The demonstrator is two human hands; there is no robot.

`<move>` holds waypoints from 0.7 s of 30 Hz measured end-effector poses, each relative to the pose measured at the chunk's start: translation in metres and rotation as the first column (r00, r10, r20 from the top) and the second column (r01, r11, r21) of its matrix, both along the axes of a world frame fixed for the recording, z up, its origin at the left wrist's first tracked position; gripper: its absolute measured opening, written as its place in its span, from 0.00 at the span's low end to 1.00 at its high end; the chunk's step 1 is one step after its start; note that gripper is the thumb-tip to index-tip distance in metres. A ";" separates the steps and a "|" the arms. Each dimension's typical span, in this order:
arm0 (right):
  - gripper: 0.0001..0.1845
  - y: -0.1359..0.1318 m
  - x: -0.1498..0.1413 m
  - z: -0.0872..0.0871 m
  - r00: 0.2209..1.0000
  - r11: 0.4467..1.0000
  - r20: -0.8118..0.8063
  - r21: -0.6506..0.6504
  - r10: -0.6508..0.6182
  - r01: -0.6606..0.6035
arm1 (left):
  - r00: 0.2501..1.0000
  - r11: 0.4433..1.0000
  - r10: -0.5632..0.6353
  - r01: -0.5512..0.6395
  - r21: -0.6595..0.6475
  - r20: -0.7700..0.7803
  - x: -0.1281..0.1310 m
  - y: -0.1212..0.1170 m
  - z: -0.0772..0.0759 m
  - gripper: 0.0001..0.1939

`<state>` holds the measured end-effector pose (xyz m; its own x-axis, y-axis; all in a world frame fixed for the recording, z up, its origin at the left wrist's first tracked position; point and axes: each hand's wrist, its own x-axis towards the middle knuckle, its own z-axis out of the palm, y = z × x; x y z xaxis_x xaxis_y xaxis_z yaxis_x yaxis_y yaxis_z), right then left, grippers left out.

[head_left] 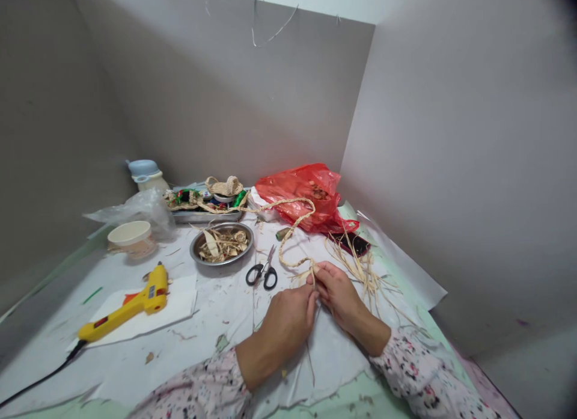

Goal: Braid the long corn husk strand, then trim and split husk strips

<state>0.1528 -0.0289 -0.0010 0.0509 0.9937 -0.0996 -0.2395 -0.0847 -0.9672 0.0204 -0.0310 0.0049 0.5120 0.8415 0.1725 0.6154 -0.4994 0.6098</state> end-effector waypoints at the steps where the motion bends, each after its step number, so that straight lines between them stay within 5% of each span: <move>1: 0.12 0.000 0.000 0.001 1.000 1.000 -0.028 -0.005 0.012 -0.013 | 1.000 1.000 -0.011 0.011 0.002 -0.004 0.000 0.000 -0.001 0.15; 6: 0.10 0.002 0.004 0.008 0.996 0.999 -0.082 -0.020 -0.041 0.040 | 0.993 0.997 -0.075 0.075 -0.004 0.097 -0.004 0.001 0.004 0.17; 11: 0.12 0.002 0.008 0.010 0.998 1.000 -0.061 -0.007 0.024 -0.025 | 0.933 0.984 0.071 -0.123 0.126 0.353 -0.010 0.007 0.020 0.12; 21: 0.12 0.001 0.005 -0.004 0.982 0.985 0.183 0.157 0.047 -0.076 | 0.974 0.998 0.045 -0.031 -0.063 0.222 -0.007 0.022 0.002 0.14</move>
<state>0.1578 -0.0283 -0.0049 -0.0086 0.9976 0.0688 -0.0618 0.0681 -0.9958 0.0136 -0.0089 0.0072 0.4335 0.8717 0.2284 0.4783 -0.4374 0.7615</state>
